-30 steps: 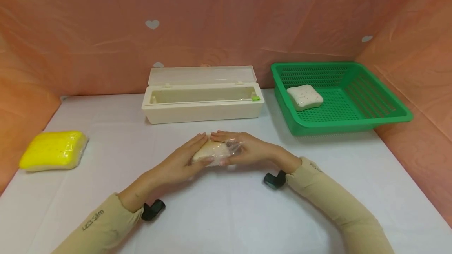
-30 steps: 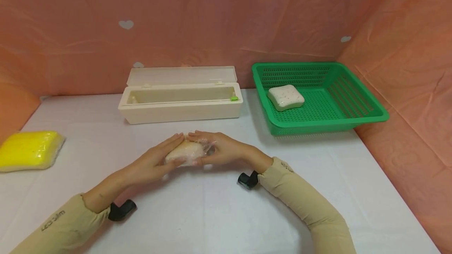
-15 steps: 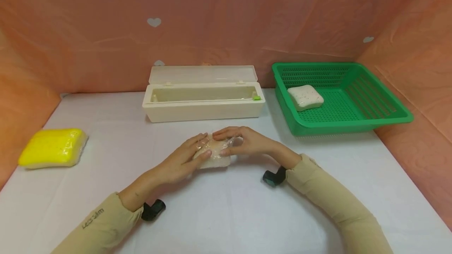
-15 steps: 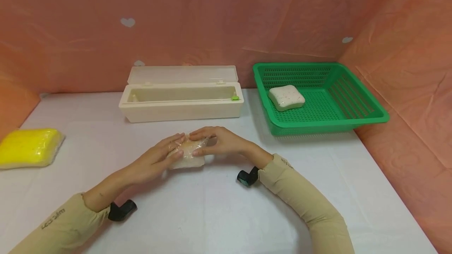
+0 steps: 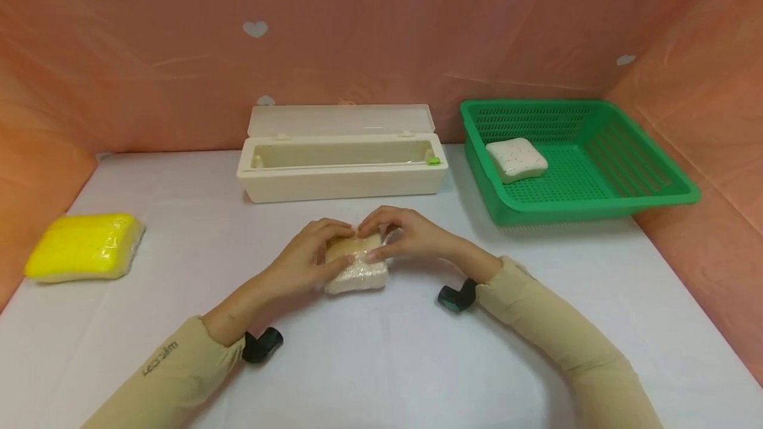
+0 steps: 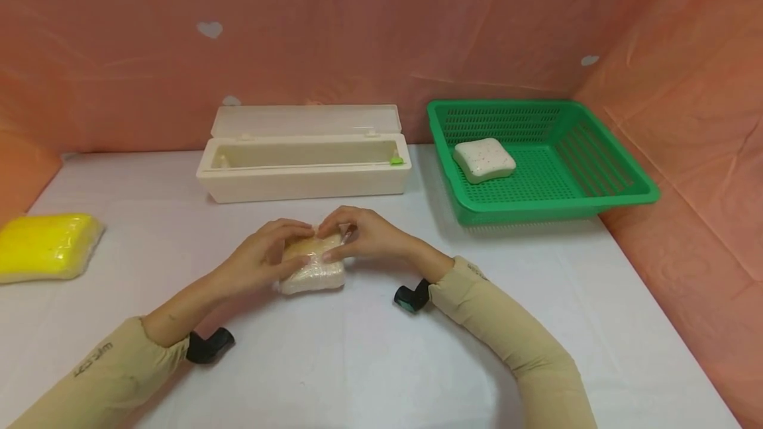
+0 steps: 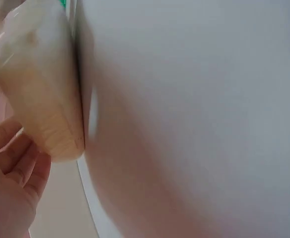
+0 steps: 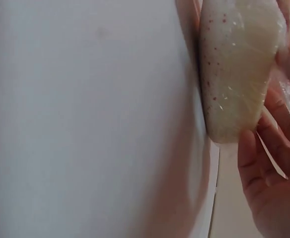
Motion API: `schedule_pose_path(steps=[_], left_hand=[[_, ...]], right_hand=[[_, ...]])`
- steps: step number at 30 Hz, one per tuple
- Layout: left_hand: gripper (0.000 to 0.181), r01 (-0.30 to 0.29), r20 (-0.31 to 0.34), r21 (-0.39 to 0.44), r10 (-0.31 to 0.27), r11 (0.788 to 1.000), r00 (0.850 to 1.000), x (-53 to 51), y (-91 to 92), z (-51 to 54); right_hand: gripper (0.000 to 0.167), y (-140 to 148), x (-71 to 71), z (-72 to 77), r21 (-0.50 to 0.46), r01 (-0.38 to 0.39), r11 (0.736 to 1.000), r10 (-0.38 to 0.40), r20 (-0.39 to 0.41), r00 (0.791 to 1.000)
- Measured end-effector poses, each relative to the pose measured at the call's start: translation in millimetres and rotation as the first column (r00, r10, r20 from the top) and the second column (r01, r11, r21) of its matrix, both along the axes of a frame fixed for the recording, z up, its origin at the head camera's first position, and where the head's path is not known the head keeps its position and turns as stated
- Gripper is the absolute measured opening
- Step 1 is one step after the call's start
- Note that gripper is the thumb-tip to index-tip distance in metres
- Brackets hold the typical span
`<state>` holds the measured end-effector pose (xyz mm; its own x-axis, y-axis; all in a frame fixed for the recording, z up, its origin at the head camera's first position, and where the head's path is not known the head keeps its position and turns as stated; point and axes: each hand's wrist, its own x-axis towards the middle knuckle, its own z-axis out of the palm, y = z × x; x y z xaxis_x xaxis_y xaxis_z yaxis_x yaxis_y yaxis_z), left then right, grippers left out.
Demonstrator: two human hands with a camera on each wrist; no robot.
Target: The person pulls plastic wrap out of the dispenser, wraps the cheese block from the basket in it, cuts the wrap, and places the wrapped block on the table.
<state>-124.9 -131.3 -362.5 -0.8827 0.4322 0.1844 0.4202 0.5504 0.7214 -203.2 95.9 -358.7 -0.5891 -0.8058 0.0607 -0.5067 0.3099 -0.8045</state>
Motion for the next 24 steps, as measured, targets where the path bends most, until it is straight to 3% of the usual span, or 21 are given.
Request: schedule_pose_path(steps=[5,10,17,24], left_hand=[[0.038,0.016,-0.033,0.007,-0.016,1.0,0.999,-0.3,0.0,-1.3],[0.032,-0.009,-0.07,0.045,0.012,0.999,0.997,0.0,2.8,-0.8],[0.029,-0.043,-0.014,0.079,0.044,0.996,0.999,-2.5,3.3,0.7],[0.025,-0.072,-0.007,0.037,0.072,0.997,0.997,3.5,2.2,2.2]], right_hand=[[0.031,-5.5,1.8,-0.1,-0.01,-0.001,1.0,0.001,-0.068,0.998],[0.023,-9.3,0.0,0.0,0.0,0.019,1.0,-0.018,-0.068,0.998],[0.017,-9.0,-3.2,0.3,-0.023,0.009,1.0,-0.01,-0.072,0.997],[0.026,5.0,-8.1,-2.3,-0.052,-0.071,0.996,0.072,0.025,0.997]])
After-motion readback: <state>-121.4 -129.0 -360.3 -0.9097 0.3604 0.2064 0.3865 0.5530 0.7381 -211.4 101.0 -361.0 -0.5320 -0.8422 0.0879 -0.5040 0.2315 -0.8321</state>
